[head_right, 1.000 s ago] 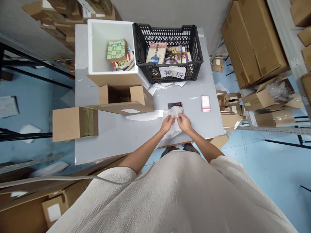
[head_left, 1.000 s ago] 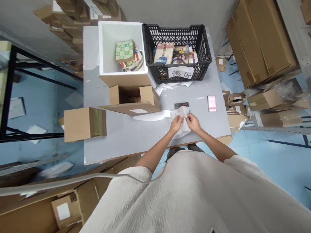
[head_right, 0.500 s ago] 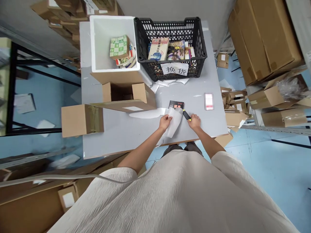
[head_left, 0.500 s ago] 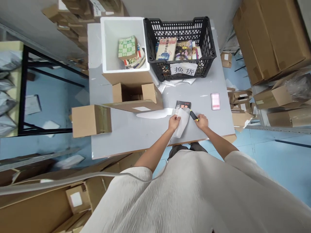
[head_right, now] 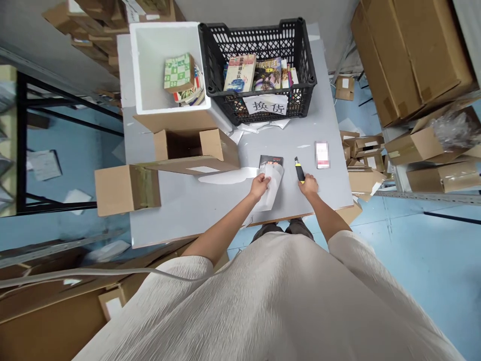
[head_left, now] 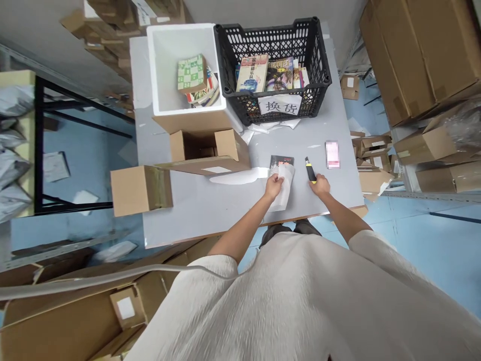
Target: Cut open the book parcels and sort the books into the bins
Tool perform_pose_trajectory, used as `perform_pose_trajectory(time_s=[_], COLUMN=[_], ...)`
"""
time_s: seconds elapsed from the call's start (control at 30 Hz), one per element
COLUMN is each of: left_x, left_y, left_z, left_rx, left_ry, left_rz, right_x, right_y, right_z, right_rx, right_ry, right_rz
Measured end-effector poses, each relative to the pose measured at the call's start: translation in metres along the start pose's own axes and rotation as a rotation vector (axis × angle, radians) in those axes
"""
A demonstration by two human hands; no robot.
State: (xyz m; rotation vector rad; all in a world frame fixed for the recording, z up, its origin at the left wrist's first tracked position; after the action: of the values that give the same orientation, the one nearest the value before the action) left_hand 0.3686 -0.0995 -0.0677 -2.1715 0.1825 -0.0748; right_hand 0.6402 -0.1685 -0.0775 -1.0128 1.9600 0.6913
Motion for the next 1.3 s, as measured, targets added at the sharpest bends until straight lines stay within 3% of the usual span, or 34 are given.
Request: perform_pose_trajectory(time_s=[0.13, 0.23, 0.33, 0.47, 0.63, 0.73, 0.8, 0.9, 1.13, 1.23, 1.3], left_x=[0.021, 0.028, 0.025, -0.001, -0.053, -0.066, -0.063, -0.046, -0.010, -0.007, -0.011], left_y=[-0.016, -0.030, -0.035, -0.039, -0.040, -0.034, -0.031, -0.021, 0.011, 0.015, 0.014], left_z=[0.004, 0.002, -0.005, -0.011, -0.014, -0.020, -0.025, -0.031, -0.032, -0.026, -0.023], left_rx=[0.012, 0.102, 0.148, 0.174, 0.182, 0.185, 0.258, 0.336, 0.253, 0.220, 0.194], left_ry=[0.067, 0.071, 0.057, -0.028, -0.361, -0.440, -0.391, -0.211, 0.085, 0.113, 0.092], left_rz=[-0.103, -0.145, -0.148, -0.154, 0.099, 0.247, 0.357, 0.518, 0.746, 0.793, 0.832], right_x=[-0.011, -0.016, -0.014, -0.013, -0.006, 0.008, 0.020, 0.033, 0.027, 0.018, 0.008], right_y=[-0.010, 0.001, 0.019, 0.042, 0.066, 0.077, 0.084, 0.094, 0.117, 0.116, 0.110], right_z=[-0.003, -0.009, -0.010, -0.009, -0.015, -0.022, -0.026, -0.032, -0.035, -0.027, -0.017], right_rx=[-0.010, -0.090, -0.148, -0.206, -0.340, -0.380, -0.396, -0.408, -0.475, -0.457, -0.415], right_ry=[-0.113, -0.196, -0.160, -0.126, -0.088, 0.000, 0.085, 0.188, 0.343, 0.325, 0.225], right_rz=[0.048, 0.153, 0.336, 0.404, 0.416, 0.459, 0.488, 0.535, 0.736, 0.694, 0.609])
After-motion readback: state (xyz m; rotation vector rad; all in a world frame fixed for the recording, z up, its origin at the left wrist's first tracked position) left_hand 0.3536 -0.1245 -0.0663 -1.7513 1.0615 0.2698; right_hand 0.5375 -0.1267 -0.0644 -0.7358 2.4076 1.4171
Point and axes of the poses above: each hand's wrist, its own z-axis towards the middle knuckle, its own x-axis out of the palm, y = z × x, the point moved 6 cm from there along z, towards the middle knuckle, and after that the axes turned 7 degrees about -z, right-handed, at the moved point
